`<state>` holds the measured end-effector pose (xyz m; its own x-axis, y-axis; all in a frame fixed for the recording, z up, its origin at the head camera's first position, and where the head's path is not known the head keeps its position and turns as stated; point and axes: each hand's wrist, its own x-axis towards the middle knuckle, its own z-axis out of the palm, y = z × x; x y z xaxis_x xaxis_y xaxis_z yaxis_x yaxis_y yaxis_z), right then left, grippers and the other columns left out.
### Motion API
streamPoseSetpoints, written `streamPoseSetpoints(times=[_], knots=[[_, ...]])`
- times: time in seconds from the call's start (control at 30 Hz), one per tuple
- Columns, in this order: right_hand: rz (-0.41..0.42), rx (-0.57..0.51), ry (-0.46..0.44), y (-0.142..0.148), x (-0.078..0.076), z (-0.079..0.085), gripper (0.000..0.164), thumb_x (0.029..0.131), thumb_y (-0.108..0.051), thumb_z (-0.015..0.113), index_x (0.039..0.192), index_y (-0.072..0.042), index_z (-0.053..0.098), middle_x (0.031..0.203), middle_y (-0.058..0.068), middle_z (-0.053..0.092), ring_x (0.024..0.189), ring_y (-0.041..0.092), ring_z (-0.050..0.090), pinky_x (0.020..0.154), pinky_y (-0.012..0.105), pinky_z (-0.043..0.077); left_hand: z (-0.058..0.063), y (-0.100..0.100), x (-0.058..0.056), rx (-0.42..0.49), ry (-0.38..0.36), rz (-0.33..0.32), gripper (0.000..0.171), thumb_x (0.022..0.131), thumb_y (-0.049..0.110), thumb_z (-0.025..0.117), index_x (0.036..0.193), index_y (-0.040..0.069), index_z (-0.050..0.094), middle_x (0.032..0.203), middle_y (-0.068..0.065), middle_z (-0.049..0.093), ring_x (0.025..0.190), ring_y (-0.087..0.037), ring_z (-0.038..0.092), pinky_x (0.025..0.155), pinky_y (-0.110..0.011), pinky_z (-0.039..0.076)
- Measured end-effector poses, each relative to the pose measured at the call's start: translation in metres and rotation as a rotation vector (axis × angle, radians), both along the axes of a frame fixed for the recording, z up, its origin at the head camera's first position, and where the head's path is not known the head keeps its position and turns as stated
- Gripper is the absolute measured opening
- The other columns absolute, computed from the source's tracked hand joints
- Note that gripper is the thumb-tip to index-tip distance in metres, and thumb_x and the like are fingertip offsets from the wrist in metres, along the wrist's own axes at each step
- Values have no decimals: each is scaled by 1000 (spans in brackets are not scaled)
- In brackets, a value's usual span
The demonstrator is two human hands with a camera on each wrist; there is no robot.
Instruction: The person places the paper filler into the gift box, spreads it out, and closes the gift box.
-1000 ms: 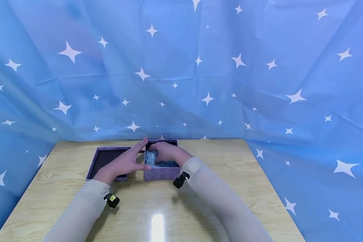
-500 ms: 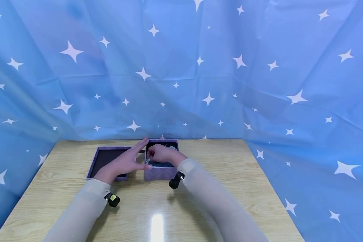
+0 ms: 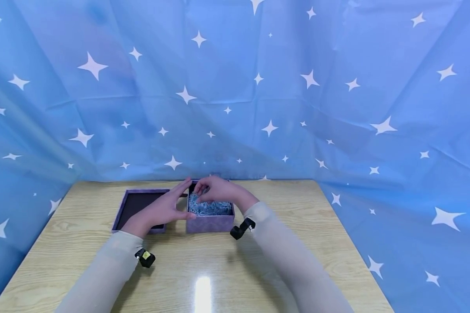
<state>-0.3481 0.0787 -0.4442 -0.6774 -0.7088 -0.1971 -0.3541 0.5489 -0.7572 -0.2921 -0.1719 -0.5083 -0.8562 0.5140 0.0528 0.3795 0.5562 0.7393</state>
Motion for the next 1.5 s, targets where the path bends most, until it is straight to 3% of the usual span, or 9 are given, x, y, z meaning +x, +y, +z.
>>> streamPoseSetpoints(times=[0.17, 0.5, 0.73, 1.0, 1.17, 1.37, 1.5], knots=[[-3, -39, 20, 14, 2, 6, 35, 104, -13, 81, 134, 3, 71, 118, 7, 72, 100, 25, 73, 87, 43, 64, -1, 1, -1, -9, 8, 0, 123, 92, 61, 86, 180, 28, 8, 186, 5, -1, 169, -38, 13, 127, -69, 29], [-72, -119, 43, 37, 11, 11, 37, 105, -12, 79, 136, 4, 68, 133, 25, 69, 106, 24, 71, 90, 41, 63, -1, 2, -1, -3, 12, 2, 123, 92, 57, 88, 180, 27, 8, 186, 5, -1, 169, -37, 11, 127, -69, 27], [-97, -156, 42, 43, 18, 7, 35, 105, -13, 79, 135, 2, 69, 124, 17, 71, 106, 23, 67, 91, 36, 59, 0, 3, 1, 2, 4, 8, 125, 92, 57, 88, 181, 25, 6, 186, -1, -1, 169, -39, 9, 128, -69, 25], [-139, -194, 60, 42, 28, 5, 36, 104, -16, 80, 135, 2, 70, 118, 8, 70, 106, 23, 66, 90, 38, 58, 9, 2, 9, 96, 29, 27, 112, 101, 39, 84, 180, 30, 5, 186, -7, 4, 169, -40, 9, 128, -74, 21], [-139, -225, 87, 33, 36, 5, 38, 103, -18, 82, 135, 1, 71, 119, 9, 71, 107, 22, 66, 91, 37, 58, 21, -10, 18, 86, 74, 53, 105, 102, 38, 83, 180, 29, 13, 186, -10, 11, 168, -43, 14, 125, -76, 24], [-156, -243, 78, 12, 50, 4, 40, 104, -26, 82, 138, -7, 71, 133, 17, 70, 112, 19, 67, 92, 38, 59, 32, -35, 30, 37, 109, 113, 104, 101, 51, 81, 180, 26, 17, 185, -12, 16, 166, -48, 18, 123, -78, 27], [-185, -288, 71, -11, 63, 1, 45, 103, -24, 84, 142, -10, 69, 140, 8, 69, 123, 23, 67, 95, 38, 59, 35, -56, 37, 10, 136, 170, 103, 101, 49, 81, 179, 21, 21, 182, -17, 21, 165, -50, 21, 122, -80, 26]])
